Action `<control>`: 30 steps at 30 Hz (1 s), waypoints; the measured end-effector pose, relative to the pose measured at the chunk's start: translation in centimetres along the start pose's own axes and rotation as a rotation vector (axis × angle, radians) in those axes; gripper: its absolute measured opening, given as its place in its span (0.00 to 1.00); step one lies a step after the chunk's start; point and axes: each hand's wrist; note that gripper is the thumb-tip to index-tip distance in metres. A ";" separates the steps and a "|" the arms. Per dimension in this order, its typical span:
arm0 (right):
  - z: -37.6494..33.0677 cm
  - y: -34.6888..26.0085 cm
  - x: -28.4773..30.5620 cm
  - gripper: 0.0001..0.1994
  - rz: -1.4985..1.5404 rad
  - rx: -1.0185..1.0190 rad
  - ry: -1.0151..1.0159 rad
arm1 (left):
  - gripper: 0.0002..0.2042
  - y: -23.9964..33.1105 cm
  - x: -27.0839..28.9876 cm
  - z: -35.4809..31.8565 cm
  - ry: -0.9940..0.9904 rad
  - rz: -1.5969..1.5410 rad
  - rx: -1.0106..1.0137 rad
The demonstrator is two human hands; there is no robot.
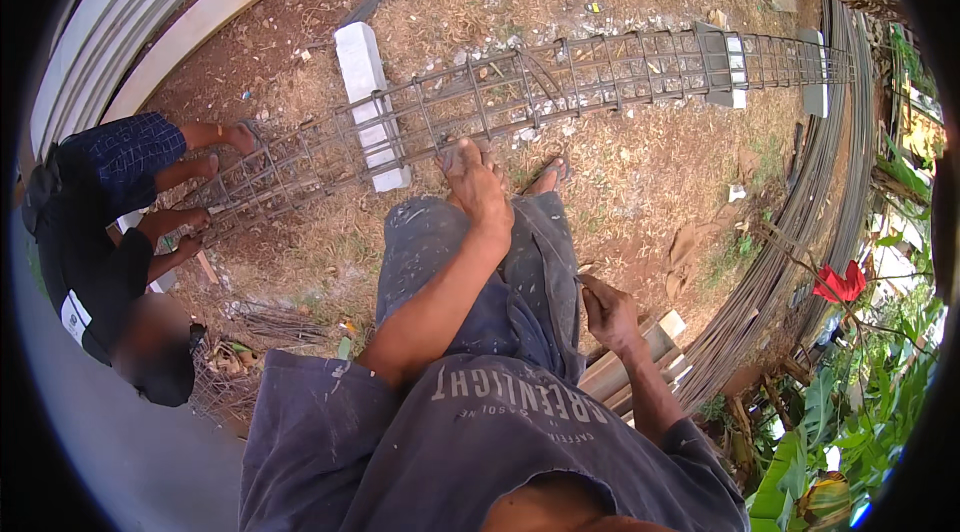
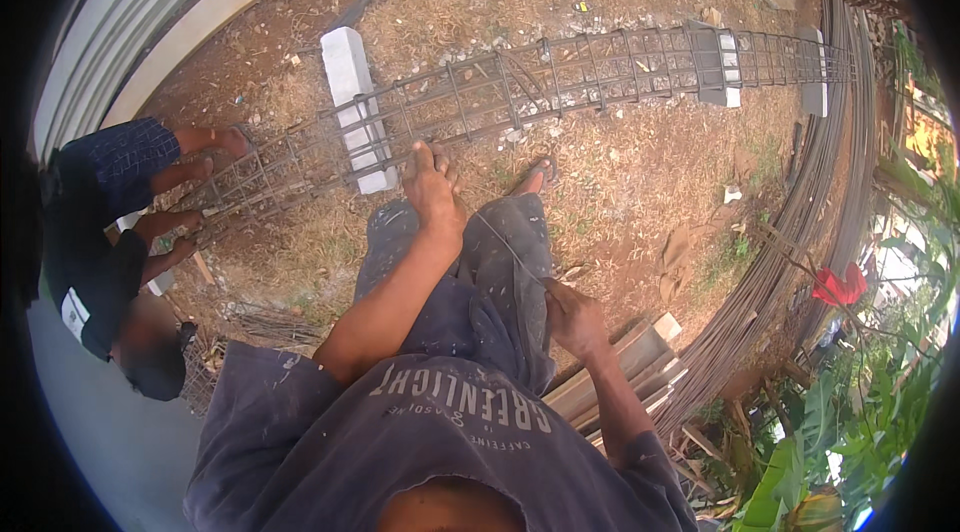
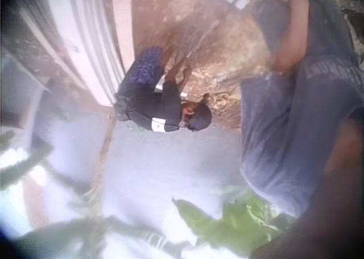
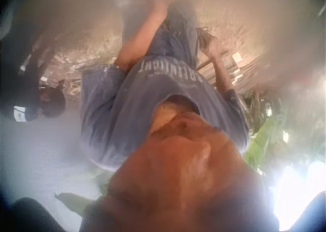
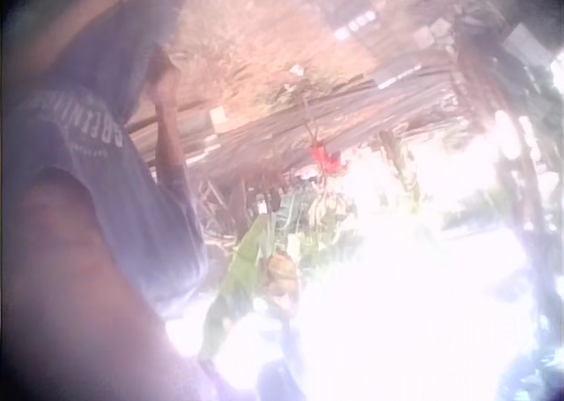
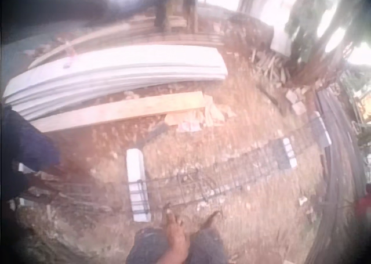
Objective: The person uses pliers to twist wire ties around the intersections of a rebar mesh grid laid on the ground. They move along the grid, securing multiple joints one by one, while another worker is visible nearby.
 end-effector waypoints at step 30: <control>26.8 7.6 -11.3 0.15 1.136 -0.582 -0.548 | 0.17 -9.1 2.7 16.5 -0.069 0.476 0.294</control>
Point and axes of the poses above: each hand's wrist, its own z-axis towards the middle knuckle, its own x-axis out of the back of the hand, y = z × x, and after that the axes turned 6 degrees about -z, right-handed
